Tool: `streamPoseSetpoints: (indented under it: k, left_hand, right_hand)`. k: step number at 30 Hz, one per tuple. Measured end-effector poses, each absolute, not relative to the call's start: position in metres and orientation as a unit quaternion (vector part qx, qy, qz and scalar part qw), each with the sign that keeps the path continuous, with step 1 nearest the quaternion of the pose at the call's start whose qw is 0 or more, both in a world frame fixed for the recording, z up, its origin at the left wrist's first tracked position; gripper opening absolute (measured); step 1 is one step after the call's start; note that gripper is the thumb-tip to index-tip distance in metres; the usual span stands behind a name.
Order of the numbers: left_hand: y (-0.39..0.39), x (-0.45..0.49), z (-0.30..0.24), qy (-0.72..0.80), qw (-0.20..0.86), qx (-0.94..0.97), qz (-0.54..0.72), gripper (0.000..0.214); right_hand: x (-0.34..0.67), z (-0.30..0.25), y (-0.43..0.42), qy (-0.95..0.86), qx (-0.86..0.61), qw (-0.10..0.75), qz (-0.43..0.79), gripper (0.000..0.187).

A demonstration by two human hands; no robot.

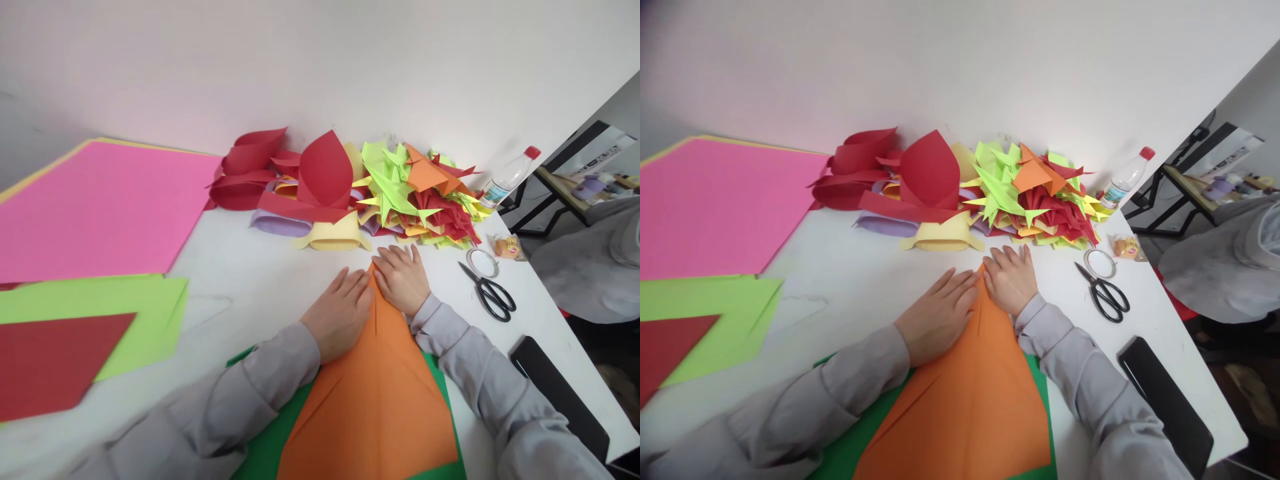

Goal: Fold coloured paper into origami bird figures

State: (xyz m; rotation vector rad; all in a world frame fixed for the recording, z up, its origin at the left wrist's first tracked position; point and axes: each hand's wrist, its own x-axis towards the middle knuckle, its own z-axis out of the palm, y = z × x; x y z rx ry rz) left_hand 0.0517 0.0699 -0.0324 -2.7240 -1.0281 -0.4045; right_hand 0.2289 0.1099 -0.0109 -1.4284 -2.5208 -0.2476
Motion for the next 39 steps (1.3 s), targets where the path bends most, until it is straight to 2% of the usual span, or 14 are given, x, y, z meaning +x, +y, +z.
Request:
streamPoseSetpoints:
  k: [13, 20, 30, 39]
  left_hand:
    - [0.0699, 0.0516, -0.0282, -0.347, 0.086, -0.926, -0.124, 0.040]
    - [0.0694, 0.0528, -0.0261, -0.344, 0.078, -0.927, -0.128, 0.040]
    - [0.0696, 0.0537, -0.0282, -0.339, 0.093, -0.927, -0.130, 0.039]
    - [0.0695, 0.0543, -0.0280, -0.337, 0.101, -0.927, -0.134, 0.039]
  right_hand:
    - [0.2300, -0.0126, 0.1109, -0.854, -0.510, 0.085, -0.064, 0.037]
    - [0.2300, -0.0133, 0.1104, -0.850, -0.512, 0.120, -0.047, 0.037]
    - [0.2282, -0.0108, 0.1093, -0.845, -0.526, 0.075, -0.051, 0.040]
    - [0.2296, -0.0113, 0.1101, -0.843, -0.527, 0.101, -0.030, 0.041]
